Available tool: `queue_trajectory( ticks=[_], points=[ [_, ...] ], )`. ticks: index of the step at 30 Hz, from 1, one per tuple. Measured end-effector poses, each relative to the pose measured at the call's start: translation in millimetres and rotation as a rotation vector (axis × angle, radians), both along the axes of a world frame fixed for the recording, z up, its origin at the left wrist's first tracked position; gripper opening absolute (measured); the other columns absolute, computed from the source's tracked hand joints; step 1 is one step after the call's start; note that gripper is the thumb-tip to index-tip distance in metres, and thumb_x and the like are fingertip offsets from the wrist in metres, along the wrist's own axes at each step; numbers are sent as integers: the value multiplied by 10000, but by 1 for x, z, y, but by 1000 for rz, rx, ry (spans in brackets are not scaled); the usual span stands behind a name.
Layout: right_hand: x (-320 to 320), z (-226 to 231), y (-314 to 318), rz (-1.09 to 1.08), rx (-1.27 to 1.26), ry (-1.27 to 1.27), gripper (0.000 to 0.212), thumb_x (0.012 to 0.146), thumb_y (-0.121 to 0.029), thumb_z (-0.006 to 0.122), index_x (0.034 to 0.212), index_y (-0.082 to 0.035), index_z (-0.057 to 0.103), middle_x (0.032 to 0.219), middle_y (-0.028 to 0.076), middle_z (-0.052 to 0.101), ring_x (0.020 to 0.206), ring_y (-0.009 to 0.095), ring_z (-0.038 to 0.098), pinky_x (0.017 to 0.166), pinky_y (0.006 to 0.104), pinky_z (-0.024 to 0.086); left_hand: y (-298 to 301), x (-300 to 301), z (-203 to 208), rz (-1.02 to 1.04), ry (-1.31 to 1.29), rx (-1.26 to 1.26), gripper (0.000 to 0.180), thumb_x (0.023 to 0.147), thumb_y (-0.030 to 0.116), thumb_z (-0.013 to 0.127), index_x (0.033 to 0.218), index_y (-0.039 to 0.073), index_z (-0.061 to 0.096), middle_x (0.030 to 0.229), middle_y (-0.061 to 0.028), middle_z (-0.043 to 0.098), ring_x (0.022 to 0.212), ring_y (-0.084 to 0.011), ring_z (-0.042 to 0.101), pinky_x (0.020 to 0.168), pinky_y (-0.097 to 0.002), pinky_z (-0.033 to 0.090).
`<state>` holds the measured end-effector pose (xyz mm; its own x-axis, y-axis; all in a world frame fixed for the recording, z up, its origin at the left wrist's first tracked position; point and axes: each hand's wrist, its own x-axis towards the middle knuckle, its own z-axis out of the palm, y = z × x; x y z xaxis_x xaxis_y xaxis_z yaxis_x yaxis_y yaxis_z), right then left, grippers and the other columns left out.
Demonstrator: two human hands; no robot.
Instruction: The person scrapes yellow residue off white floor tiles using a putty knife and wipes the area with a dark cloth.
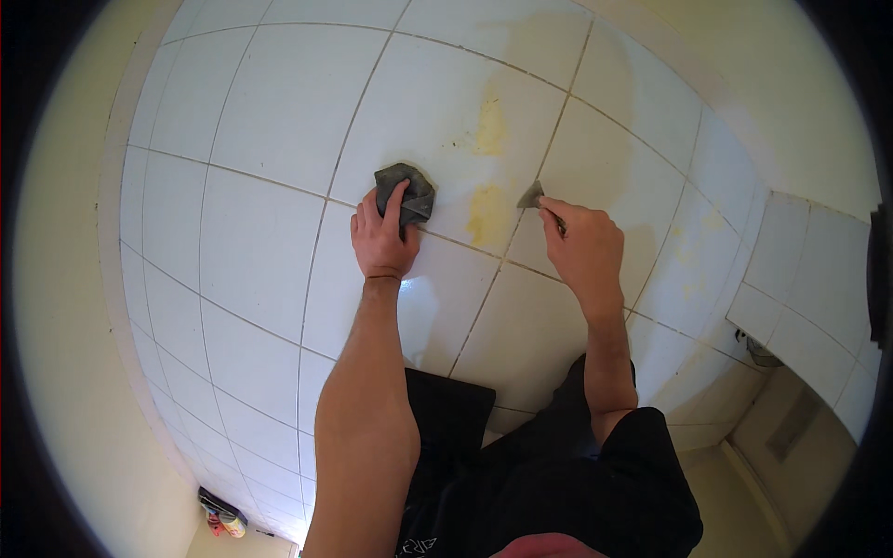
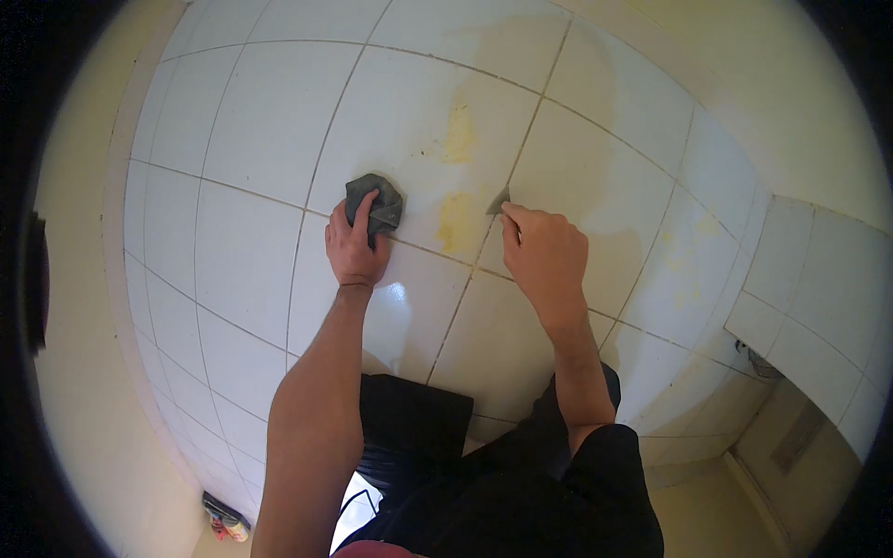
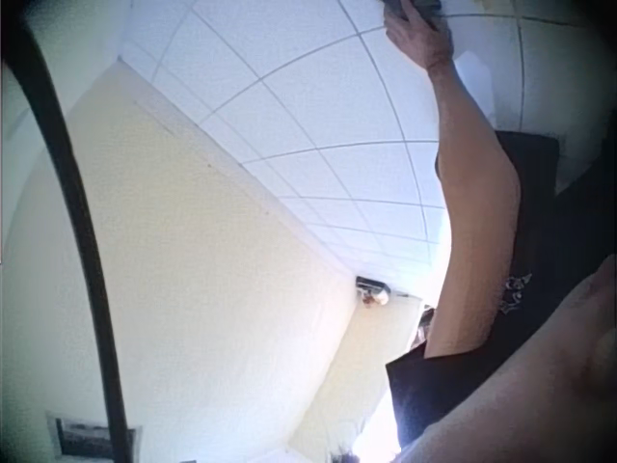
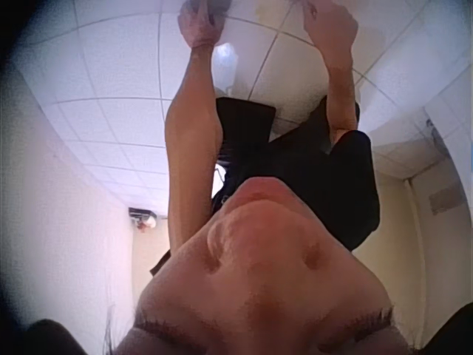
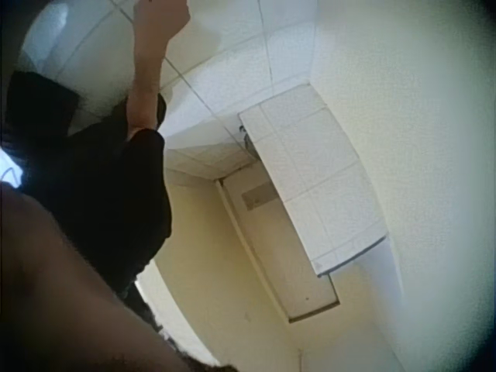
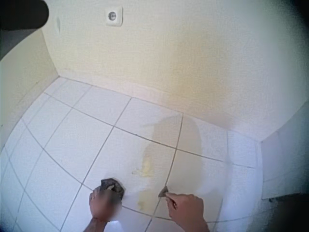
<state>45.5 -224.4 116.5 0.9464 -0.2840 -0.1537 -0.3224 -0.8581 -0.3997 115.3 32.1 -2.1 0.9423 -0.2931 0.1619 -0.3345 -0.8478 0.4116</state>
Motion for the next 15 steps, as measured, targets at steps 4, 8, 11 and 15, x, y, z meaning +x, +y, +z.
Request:
queue_trajectory(
  ticks=[4, 8, 11, 15],
  points=[
    [1, 9, 7, -59, 7, -37, 158, 957, -255, 616, 974, -125, 704, 641, 132, 647, 604, 336, 647, 531, 439, 485, 0, 1, -1, -9, 4, 0, 678, 690, 99, 659, 1347, 255, 597, 1273, -113, 537, 1145, -306, 550, 946, -421, 441],
    [1, -14, 6, -25, -10, -87, 212, 986, -285, 590, 885, -124, 685, 610, 128, 633, 547, 335, 629, 493, 434, 475, -4, 0, 0, -6, 28, -4, 683, 692, 98, 663, 1354, 251, 592, 1281, -115, 536, 1155, -310, 545, 959, -427, 434],
    [1, -7, 9, -23, 42, -100, 236, 998, -295, 572, 878, -124, 682, 572, 125, 610, 515, 334, 616, 466, 426, 466, -1, 0, 1, -1, 18, 24, 687, 693, 92, 664, 1357, 250, 588, 1290, -111, 535, 1163, -308, 542, 958, -425, 431],
    [3, -15, 12, -18, 1, -81, 250, 1002, -294, 569, 859, -120, 678, 544, 122, 593, 497, 324, 614, 455, 424, 461, -3, 0, 0, -9, 12, 14, 686, 695, 88, 665, 1358, 246, 585, 1302, -107, 533, 1178, -306, 536, 962, -424, 428]
  ],
)
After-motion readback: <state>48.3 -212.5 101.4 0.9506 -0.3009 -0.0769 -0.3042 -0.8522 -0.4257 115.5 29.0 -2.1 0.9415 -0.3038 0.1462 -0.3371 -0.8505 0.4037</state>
